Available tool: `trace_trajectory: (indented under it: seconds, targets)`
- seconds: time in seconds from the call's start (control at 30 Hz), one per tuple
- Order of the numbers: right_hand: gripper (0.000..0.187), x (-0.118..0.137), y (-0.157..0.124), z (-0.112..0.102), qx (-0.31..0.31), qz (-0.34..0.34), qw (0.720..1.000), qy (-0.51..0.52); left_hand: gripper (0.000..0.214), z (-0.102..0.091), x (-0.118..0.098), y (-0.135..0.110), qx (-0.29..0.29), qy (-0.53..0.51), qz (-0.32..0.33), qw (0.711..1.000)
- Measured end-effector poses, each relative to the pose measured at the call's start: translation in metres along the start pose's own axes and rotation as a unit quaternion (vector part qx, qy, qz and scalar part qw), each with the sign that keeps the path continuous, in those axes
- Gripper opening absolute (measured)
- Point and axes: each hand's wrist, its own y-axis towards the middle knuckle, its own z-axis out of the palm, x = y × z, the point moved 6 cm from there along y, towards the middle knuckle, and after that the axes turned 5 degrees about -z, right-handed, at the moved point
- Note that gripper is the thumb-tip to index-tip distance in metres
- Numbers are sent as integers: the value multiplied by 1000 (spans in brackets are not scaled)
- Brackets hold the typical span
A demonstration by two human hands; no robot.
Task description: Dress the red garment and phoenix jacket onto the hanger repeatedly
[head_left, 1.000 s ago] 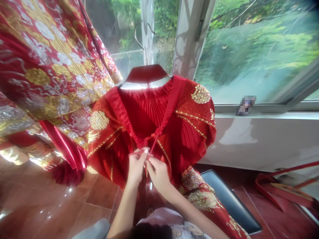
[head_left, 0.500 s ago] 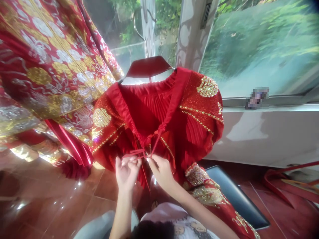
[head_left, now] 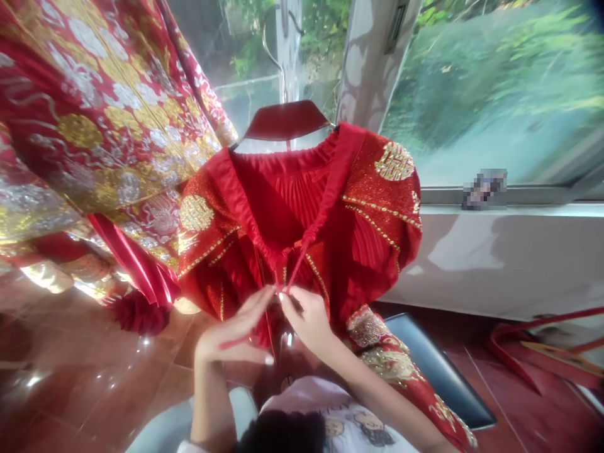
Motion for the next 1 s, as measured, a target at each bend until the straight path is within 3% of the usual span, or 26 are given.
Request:
trace_trajectory:
  seconds: [0.03, 0.07, 0.2, 0.33, 0.47, 0.57, 0.67, 0.73, 0.9, 1.0]
  targets:
    - [22, 1, 1, -2, 4, -7, 1000, -6, 98, 7, -8, 3, 58, -2, 18, 998]
    - [23, 2, 3, -5, 10, -15, 1000, -12, 94, 8, -14, 5, 75, -4, 25, 997]
    - [26, 4, 7, -14, 25, -23, 999, -18, 81, -9, -23, 16, -24, -10, 4, 1000]
    - [27, 6, 11, -17, 48, -30, 998, -18, 48, 1, -40, 36, -72, -148, 67, 984]
    - [25, 13, 28, -34, 97, -70, 991, -64, 28, 4, -47, 51, -158, -205, 63, 964]
    - [19, 28, 49, -66, 98, -110, 983, -111, 18, -29, -54, 34, -295, -140, 72, 942]
    - [24, 45, 71, -106, 77, -141, 973, -163, 9, -73, -67, 2, -430, -46, 107, 895]
    - [17, 49, 85, -132, 73, -146, 971, -172, 5, -101, -73, -18, -497, 0, 137, 857]
    - [14, 12, 115, -185, -46, -96, 981, -163, 9, -170, -54, -46, -674, 49, 166, 719]
    - [15, -12, 121, -184, -67, -99, 968, -218, 5, -187, -39, -38, -722, 90, 122, 675]
